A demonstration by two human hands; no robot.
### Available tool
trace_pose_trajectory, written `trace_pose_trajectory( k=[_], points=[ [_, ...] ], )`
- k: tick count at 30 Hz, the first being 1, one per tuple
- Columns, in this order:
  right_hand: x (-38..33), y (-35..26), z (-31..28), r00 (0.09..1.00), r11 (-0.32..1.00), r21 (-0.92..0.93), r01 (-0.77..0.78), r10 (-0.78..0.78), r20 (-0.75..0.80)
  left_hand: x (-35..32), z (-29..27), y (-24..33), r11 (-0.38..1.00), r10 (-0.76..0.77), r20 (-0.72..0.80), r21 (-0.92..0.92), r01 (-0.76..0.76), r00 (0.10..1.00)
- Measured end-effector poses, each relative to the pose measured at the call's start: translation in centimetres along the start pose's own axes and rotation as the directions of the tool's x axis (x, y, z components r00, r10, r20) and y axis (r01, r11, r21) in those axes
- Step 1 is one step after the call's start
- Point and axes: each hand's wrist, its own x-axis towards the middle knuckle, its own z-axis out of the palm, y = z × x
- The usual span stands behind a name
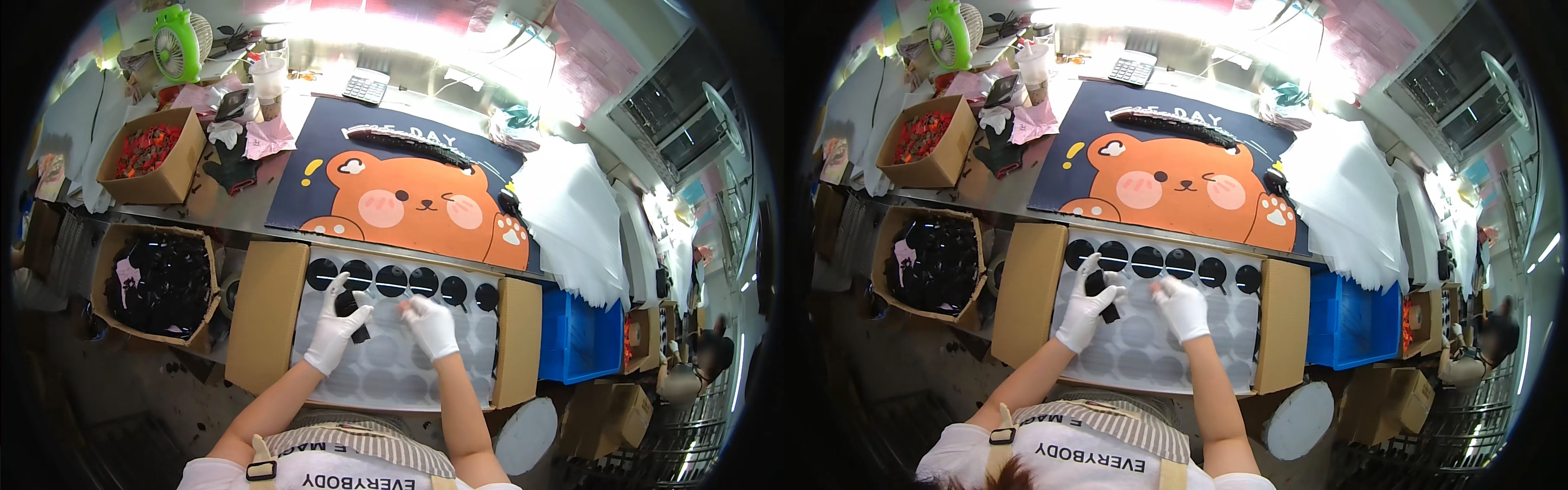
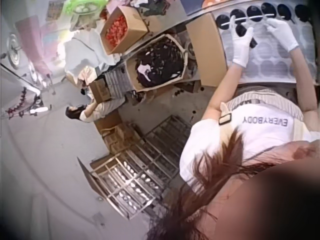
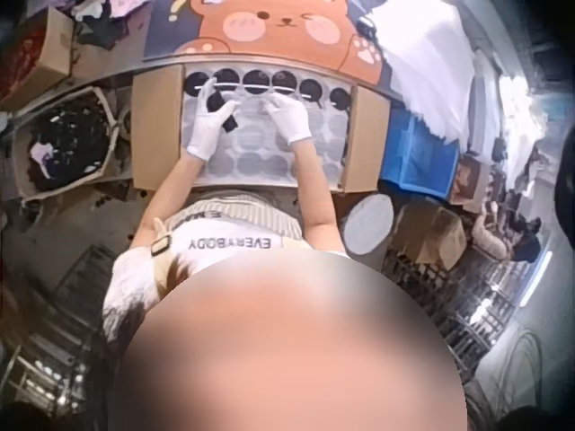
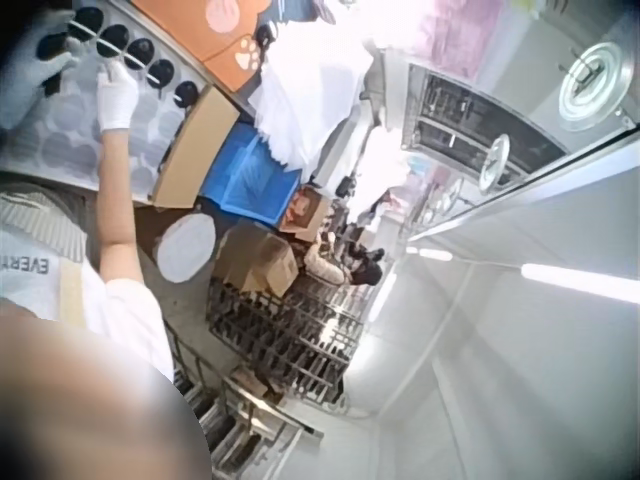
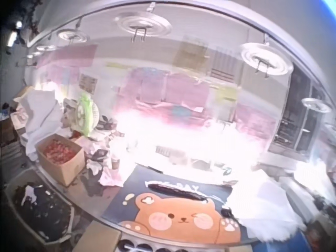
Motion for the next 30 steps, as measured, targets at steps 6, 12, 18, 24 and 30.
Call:
trace_pose_trajectory(
  k=[6,12,18,24,30],
  points=[
    [-3.1,-3.1,2.6,0.896,0.877,0.367,-0.309,0.138,0.422,-2.4,-1.1,-1.5,0.998,0.023,-0.014,0.062,-0.022,1.0],
    [-4.0,-4.3,3.4,0.876,0.921,0.253,-0.298,0.158,0.456,-4.4,-2.8,-1.4,0.996,0.05,-0.015,-0.066,-0.051,0.999],
    [-2.2,-7.2,2.3,0.876,0.965,-0.03,-0.26,0.249,0.413,-7.0,-5.9,0.7,0.875,-0.205,-0.164,-0.472,0.106,0.965],
    [0.8,-9.4,4.7,0.954,0.844,-0.508,0.174,-0.015,0.301,-8.9,-7.4,2.6,0.9,-0.23,-0.123,-0.405,0.163,0.965],
    [-0.1,-5.1,-2.2,0.964,0.61,-0.792,-0.018,0.22,0.147,-8.1,-7.3,2.8,0.945,-0.224,-0.115,-0.27,0.187,0.968]
  ],
)
